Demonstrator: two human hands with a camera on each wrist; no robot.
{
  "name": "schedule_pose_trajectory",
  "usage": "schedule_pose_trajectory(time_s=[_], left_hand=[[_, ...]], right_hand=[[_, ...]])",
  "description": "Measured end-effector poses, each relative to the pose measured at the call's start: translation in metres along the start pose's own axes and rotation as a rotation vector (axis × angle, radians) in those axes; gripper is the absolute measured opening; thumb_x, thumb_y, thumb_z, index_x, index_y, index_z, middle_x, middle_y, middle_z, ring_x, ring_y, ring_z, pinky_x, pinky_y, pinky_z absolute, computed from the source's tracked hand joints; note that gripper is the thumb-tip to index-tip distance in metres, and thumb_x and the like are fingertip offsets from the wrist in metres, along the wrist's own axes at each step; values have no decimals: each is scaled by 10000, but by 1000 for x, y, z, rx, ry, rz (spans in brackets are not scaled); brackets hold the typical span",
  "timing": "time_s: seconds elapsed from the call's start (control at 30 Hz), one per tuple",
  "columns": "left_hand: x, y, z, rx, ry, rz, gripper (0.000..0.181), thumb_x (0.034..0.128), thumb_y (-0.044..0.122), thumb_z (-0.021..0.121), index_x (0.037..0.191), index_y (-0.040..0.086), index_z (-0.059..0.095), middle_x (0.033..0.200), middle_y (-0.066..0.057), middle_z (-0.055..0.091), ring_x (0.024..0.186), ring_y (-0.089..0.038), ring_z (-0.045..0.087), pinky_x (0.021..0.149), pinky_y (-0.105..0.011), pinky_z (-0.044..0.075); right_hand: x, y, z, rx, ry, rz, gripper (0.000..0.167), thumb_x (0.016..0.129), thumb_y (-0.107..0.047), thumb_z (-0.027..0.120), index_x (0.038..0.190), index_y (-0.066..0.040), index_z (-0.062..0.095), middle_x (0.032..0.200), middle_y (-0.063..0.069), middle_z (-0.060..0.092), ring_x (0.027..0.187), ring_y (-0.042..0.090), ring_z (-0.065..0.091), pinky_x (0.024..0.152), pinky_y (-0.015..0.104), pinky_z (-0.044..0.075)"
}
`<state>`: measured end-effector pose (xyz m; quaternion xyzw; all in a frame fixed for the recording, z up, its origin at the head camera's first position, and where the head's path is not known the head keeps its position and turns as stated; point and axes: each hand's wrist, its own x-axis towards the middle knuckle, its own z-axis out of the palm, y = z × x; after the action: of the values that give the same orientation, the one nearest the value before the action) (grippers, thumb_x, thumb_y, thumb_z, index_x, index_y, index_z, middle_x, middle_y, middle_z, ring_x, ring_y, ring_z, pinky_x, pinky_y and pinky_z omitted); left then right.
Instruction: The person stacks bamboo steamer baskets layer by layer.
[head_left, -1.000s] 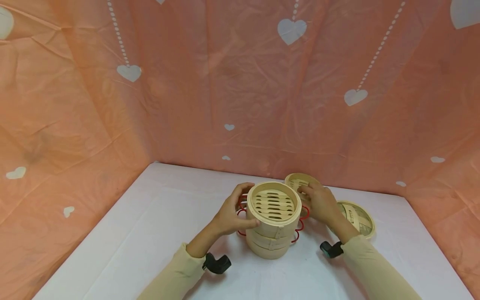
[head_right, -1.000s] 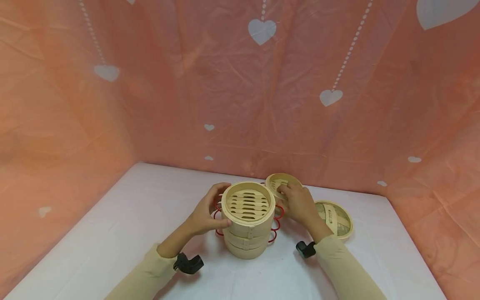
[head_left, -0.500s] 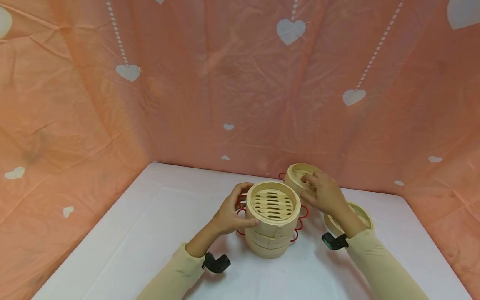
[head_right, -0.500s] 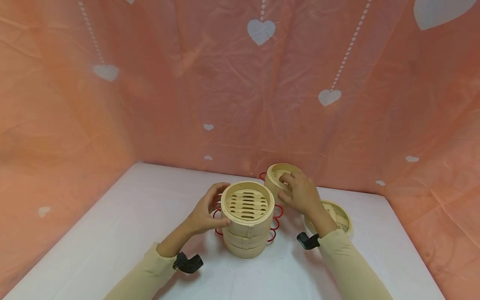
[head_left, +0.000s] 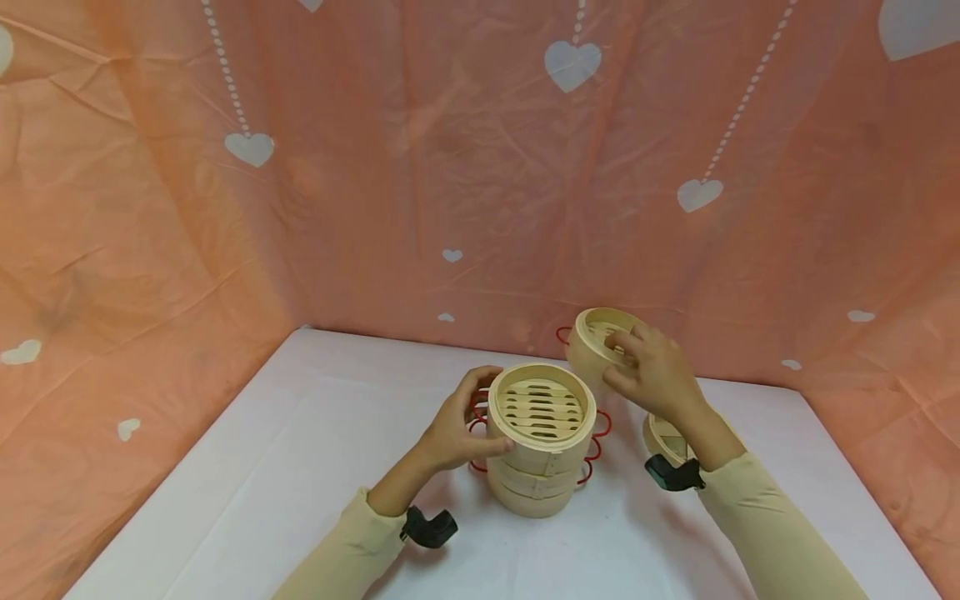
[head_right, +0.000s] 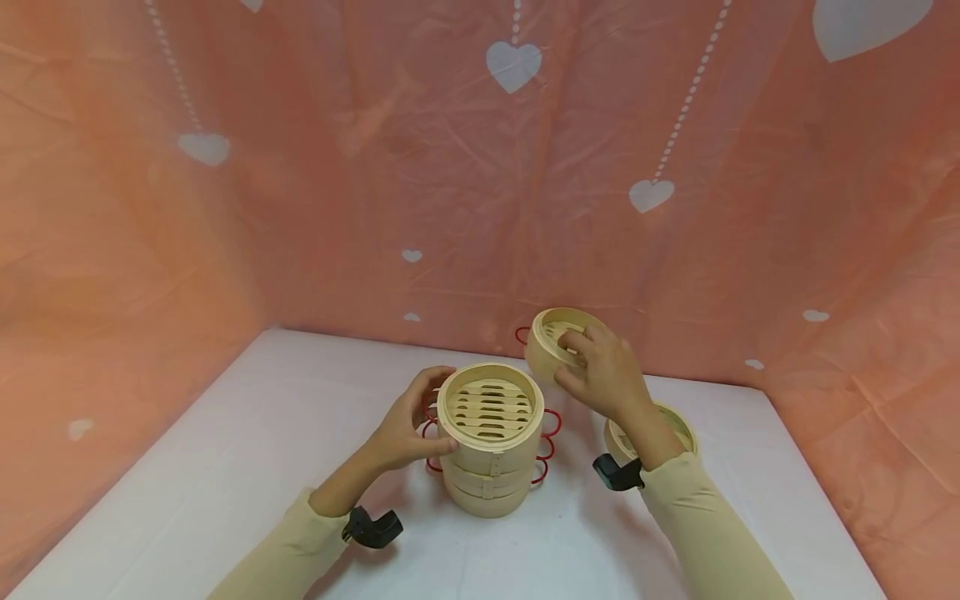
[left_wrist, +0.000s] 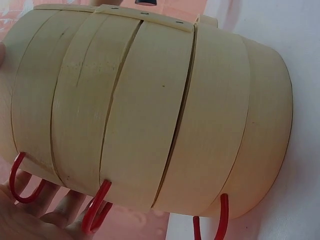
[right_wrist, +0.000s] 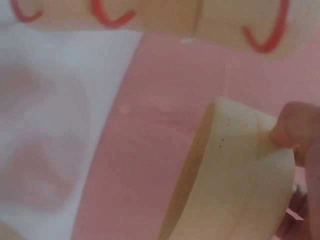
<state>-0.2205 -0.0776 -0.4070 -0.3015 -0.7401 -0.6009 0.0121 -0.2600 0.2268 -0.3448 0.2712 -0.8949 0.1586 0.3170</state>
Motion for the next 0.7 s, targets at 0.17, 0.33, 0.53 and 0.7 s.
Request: schedule_pose_trajectory(time_s=[0.17, 0.33, 0.53, 0.7], left_hand=[[0, 0, 0, -13, 0, -2, 862, 698, 253, 851, 1411, 131, 381, 1354, -122, 506, 1171, -257, 546, 958, -387, 491], [1, 0, -1, -17, -3, -3, 871, 705, 301, 845, 1417, 118, 378, 1367, -126, 498, 1176, -278, 546, 968, -465, 473], [1, 1, 0, -21, -4, -8, 873, 710, 287, 838, 1424, 108, 370, 1378, -130, 489, 1201, -313, 527, 978, -492, 458], [1, 0, 0, -26, -9, -5, 855, 712, 260, 836, 1420, 126, 376, 1366, -127, 497, 1175, -274, 542, 972, -476, 467]], right_hand=[[4, -7, -8, 10, 28, -4, 245, 685, -203, 688, 917, -131, 659, 746, 3, 514, 688, 186, 476, 617, 381, 364], [6, -17, -16, 16, 41, -14, 263, 693, -228, 690, 935, -127, 677, 757, -4, 517, 693, 181, 461, 637, 365, 352], [10, -30, -23, 25, 88, -48, 252, 693, -227, 668, 924, -128, 684, 734, -2, 486, 675, 169, 424, 626, 338, 325], [12, -39, -29, 25, 111, -82, 239, 692, -225, 644, 904, -125, 685, 715, 3, 473, 663, 173, 413, 617, 336, 320]])
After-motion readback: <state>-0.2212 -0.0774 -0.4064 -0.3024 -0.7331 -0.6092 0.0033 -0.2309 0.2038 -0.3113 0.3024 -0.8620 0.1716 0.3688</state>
